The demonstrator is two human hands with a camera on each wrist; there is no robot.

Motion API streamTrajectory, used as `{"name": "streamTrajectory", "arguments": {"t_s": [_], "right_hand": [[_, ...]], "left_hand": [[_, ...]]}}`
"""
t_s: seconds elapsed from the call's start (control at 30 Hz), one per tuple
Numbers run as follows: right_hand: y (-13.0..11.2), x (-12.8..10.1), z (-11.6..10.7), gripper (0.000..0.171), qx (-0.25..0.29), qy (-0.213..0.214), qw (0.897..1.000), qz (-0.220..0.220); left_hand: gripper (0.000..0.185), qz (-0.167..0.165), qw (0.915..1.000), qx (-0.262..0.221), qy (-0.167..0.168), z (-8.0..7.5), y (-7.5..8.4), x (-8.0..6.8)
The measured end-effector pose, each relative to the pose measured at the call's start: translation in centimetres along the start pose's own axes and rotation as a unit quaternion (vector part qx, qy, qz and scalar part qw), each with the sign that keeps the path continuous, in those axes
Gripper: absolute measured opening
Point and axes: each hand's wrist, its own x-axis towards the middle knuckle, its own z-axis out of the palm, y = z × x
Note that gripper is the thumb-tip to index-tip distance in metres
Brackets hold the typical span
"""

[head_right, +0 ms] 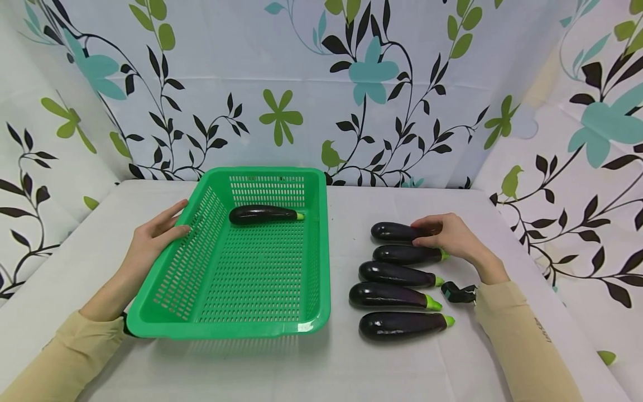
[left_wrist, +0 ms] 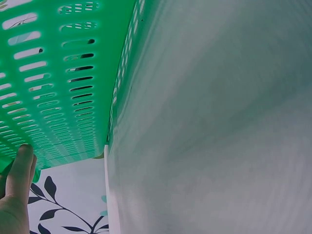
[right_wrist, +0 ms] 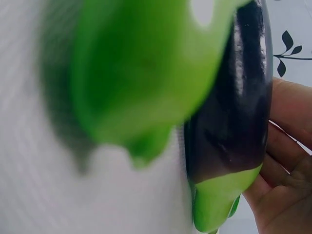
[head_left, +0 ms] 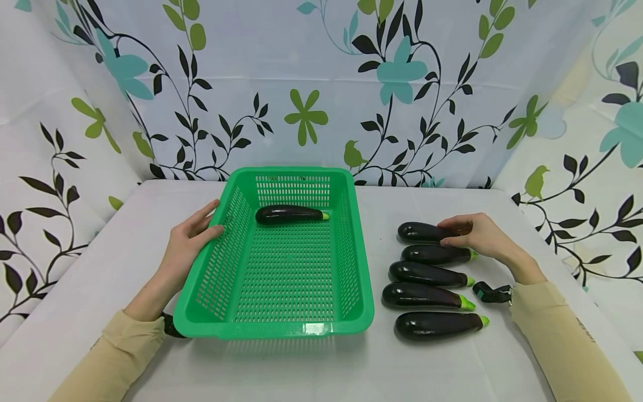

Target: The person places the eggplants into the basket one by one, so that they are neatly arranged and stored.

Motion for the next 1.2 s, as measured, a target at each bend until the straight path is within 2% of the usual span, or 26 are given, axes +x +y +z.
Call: {"name": "streamTrajectory", "arguments": {"t_s": [0.73,1.2], "right_hand": [[-0.5,-0.1,-0.3,0.046,0.001,0.002,1.0,0.002],[-2.9,0.8,-2.2,0.044,-0.009,0.006,1.0,-0.018]], "left_hand": [[0.063,0.002,1.0,-0.002,-0.001,0.0,-0.1,0.1],[0.062,-0.002,1.0,-0.005,-0.001,0.0,0.0,0.1]]}}
